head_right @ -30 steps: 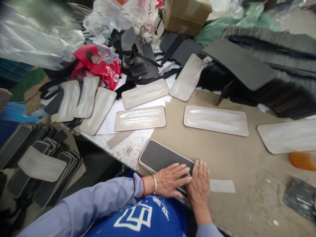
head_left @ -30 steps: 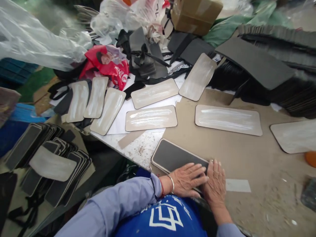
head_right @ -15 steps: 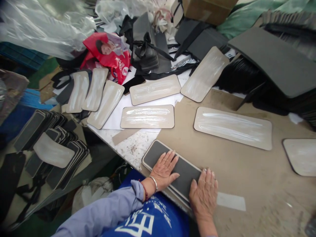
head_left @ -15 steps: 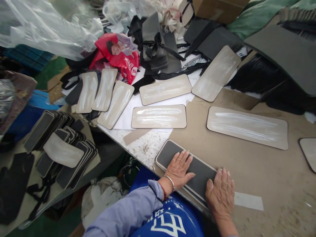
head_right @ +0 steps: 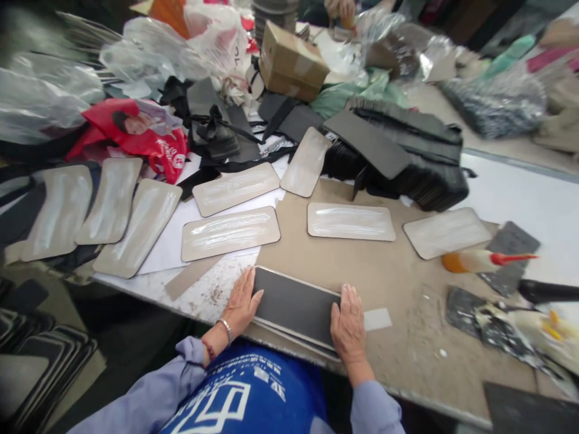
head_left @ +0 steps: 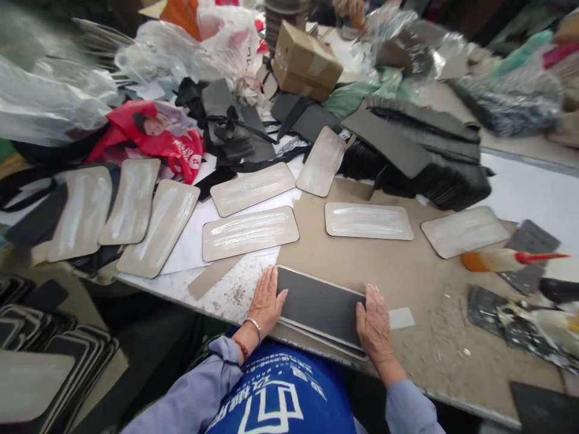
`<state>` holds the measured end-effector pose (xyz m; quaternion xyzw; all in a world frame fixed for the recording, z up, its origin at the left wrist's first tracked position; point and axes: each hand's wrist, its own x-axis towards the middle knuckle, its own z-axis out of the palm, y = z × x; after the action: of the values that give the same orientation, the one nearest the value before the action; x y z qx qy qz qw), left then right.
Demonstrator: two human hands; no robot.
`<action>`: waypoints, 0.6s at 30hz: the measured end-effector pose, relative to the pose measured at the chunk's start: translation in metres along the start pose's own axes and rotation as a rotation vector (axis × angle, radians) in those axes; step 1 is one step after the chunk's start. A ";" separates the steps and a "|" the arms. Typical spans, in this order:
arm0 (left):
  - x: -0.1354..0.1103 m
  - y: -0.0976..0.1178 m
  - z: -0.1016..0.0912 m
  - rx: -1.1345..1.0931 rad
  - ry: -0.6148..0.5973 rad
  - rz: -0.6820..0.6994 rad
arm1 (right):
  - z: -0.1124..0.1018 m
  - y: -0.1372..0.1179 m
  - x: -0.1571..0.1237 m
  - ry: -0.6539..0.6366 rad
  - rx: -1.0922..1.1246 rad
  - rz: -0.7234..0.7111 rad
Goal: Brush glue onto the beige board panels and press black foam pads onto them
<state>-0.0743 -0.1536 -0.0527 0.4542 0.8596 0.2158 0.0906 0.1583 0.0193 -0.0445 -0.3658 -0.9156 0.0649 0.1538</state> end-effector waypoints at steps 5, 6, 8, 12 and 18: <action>-0.005 -0.006 -0.001 -0.013 0.042 0.065 | -0.012 0.037 0.044 0.131 -0.027 0.067; -0.005 -0.006 -0.001 -0.013 0.050 0.075 | -0.013 0.044 0.058 0.128 -0.028 0.065; -0.006 -0.005 -0.001 -0.007 0.081 0.080 | -0.018 0.057 0.091 0.066 -0.039 0.087; -0.009 -0.004 -0.004 0.013 0.173 0.059 | -0.029 0.075 0.167 -0.162 -0.082 0.231; -0.016 -0.003 -0.001 0.016 0.246 0.029 | -0.037 0.101 0.271 -0.168 -0.129 0.418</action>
<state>-0.0676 -0.1682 -0.0542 0.4372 0.8593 0.2644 -0.0224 0.0507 0.2799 0.0307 -0.5499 -0.8317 0.0668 0.0364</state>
